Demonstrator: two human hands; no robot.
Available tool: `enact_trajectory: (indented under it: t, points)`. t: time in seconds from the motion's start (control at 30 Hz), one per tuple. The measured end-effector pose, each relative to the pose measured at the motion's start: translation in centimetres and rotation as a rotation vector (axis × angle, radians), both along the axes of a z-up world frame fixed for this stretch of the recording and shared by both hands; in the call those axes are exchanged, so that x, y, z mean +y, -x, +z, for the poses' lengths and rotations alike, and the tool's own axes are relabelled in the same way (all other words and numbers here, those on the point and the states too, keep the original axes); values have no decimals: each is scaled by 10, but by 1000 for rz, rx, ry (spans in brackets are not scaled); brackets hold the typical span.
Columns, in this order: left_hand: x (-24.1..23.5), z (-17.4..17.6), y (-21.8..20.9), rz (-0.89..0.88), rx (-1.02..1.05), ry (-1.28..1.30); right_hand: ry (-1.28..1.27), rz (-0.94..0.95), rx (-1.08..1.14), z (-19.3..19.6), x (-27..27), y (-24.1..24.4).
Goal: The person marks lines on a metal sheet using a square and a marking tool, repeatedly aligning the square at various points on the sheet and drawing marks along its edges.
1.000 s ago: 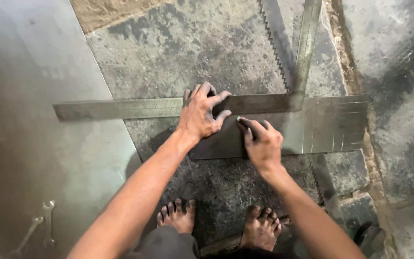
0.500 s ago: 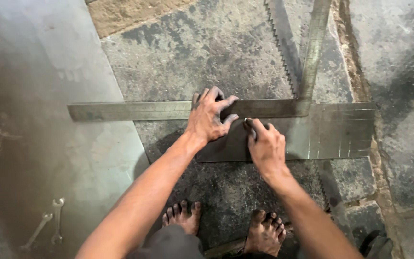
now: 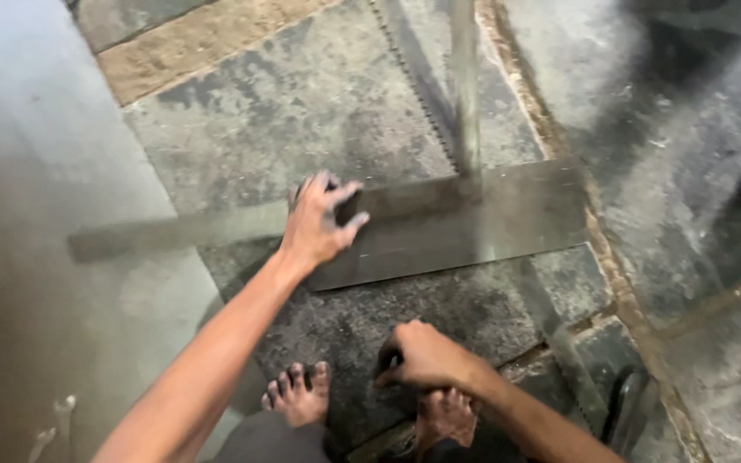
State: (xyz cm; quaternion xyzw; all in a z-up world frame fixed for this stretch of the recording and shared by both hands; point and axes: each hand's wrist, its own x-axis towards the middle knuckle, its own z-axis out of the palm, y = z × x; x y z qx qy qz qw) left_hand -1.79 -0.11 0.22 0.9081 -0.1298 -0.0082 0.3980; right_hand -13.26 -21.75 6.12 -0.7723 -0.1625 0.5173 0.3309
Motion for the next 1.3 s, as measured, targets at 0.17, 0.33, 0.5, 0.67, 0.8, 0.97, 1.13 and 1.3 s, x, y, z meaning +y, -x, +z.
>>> enact_trajectory:
  t: [0.17, 0.33, 0.5, 0.67, 0.8, 0.97, 1.13, 1.3]
  points:
    - [-19, 6, 62, -27, 10, -98, -99, -221, 42, 11, -16, 32]
    - [-21, 6, 65, -14, 24, -74, -22, -268, 33, 14, -15, 36]
    - [-19, 6, 67, -11, -3, -83, -35, -315, -7, 11, -23, 33]
    - [-19, 7, 68, -8, 13, -84, -58, -390, 9, 14, -28, 30]
    - [-18, 7, 67, -3, -2, -57, 50, -410, 90, 15, -25, 27]
    - [-17, 5, 68, 24, 34, -22, 74, -672, -51, -14, -30, 27]
    - [-17, 6, 68, 50, 36, -30, -51, -726, -930, -52, -20, 13]
    - [-18, 8, 66, 69, 63, -48, -4, -700, -1079, -61, -12, 11]
